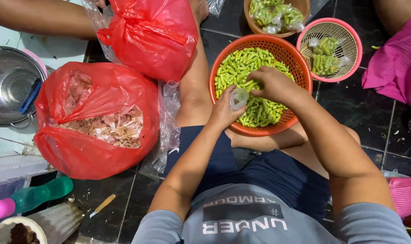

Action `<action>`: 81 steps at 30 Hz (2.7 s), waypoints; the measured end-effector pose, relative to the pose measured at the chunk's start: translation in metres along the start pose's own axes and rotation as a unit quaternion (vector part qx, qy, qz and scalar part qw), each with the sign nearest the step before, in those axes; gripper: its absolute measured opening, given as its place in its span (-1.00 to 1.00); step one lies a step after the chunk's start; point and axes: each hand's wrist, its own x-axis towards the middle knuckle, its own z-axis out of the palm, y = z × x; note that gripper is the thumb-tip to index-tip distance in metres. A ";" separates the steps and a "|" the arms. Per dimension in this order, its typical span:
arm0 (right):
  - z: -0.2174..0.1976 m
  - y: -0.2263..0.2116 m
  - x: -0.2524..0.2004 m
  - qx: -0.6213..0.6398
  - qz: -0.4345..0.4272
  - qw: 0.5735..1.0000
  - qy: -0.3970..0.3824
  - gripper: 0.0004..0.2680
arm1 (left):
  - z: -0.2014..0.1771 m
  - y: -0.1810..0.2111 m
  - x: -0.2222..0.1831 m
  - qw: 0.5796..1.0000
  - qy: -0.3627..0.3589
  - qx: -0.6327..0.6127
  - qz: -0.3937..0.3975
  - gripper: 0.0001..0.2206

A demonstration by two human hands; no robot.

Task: The person sorts and places green chili peppers into small clear plastic bags by hand while sitting on the floor.

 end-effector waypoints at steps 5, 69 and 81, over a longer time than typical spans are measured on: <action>0.023 -0.009 0.012 -0.079 -0.045 0.995 -0.036 -0.68 | -0.011 0.018 -0.005 0.999 -0.009 -0.041 -0.025 -0.19; 0.130 0.050 -0.001 0.401 0.088 0.894 0.177 -0.75 | 0.017 -0.023 0.000 0.968 0.004 -0.237 -0.086 -0.79; 0.101 0.005 -0.028 -0.084 -0.076 0.973 0.203 -0.91 | 0.008 -0.005 0.002 0.966 0.084 -0.244 -0.030 -0.93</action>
